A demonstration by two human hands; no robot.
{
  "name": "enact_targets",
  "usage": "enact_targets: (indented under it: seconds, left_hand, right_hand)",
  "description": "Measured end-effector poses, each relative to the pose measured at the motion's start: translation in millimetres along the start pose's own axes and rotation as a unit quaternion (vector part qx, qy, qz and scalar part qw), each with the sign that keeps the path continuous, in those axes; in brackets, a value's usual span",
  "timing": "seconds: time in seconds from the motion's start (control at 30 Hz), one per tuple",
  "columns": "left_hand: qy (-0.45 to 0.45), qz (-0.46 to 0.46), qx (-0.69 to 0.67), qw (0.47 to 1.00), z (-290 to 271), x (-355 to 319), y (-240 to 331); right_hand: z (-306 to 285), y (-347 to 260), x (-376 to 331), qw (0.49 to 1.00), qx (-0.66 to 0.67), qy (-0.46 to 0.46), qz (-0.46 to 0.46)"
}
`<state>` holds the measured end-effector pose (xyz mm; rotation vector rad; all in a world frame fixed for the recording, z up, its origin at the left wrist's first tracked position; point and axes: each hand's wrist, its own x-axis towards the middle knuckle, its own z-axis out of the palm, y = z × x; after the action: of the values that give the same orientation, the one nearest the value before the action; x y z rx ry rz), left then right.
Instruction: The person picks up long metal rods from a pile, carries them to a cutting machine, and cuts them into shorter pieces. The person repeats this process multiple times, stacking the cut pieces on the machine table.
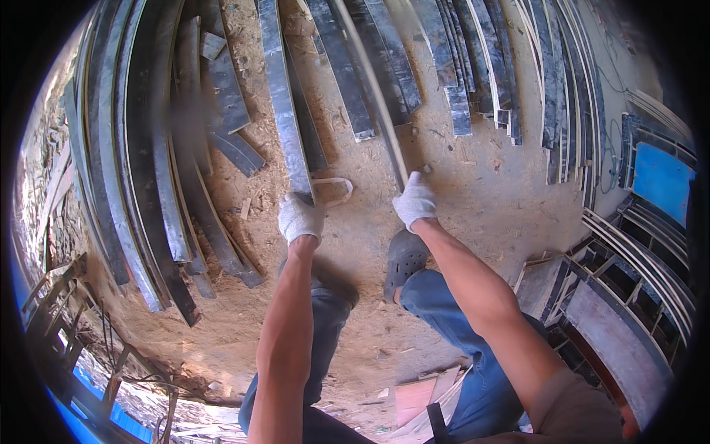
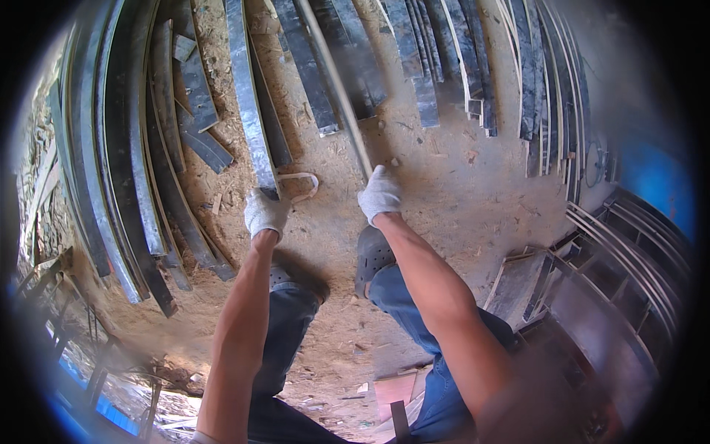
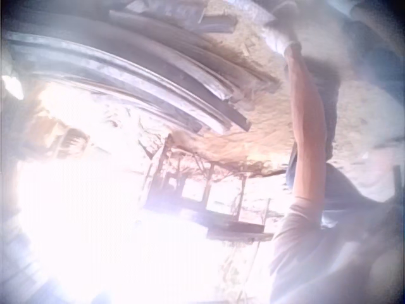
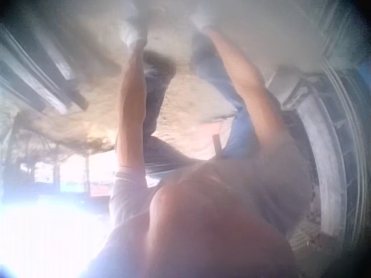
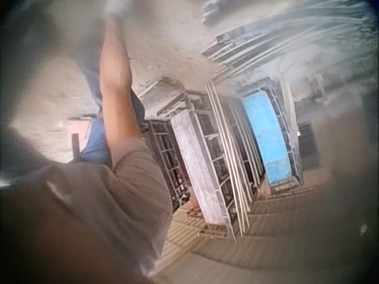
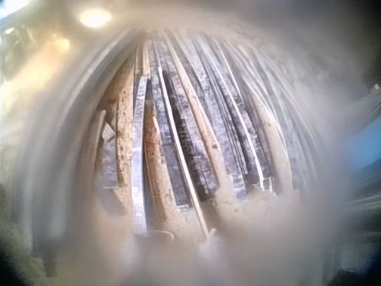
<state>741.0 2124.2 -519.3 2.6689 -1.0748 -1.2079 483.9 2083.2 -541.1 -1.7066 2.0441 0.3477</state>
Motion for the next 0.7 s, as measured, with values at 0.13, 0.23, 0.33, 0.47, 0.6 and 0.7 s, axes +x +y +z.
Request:
enact_targets:
  seconds: [0.13,0.23,0.33,0.47,0.6,0.7]
  left_hand:
    - [-0.158,-0.052,-0.308,0.937,-7,-10,-32]
    - [-0.234,-0.084,-0.583,0.774,-38,-67,-25]
    - [-0.145,-0.023,-0.521,0.841,-59,-124,-6]
    - [-0.064,0.025,-0.555,0.829,-64,-169,1]
    - [-0.162,0.019,-0.665,0.729,-67,-146,-9]
    - [-0.17,-0.025,-0.643,0.747,-56,-96,-33]
  right_hand:
    - [-35,-24,-40,0.977,0.198,0.076,-0.041]
    - [-47,-51,-73,0.944,0.295,0.113,-0.094]
    - [-71,-91,-127,0.911,0.38,0.122,-0.108]
    - [-92,-109,-163,0.88,0.432,0.089,-0.176]
    - [-96,-133,-155,0.846,0.445,0.073,-0.283]
    - [-62,-137,-111,0.846,0.462,-0.019,-0.264]
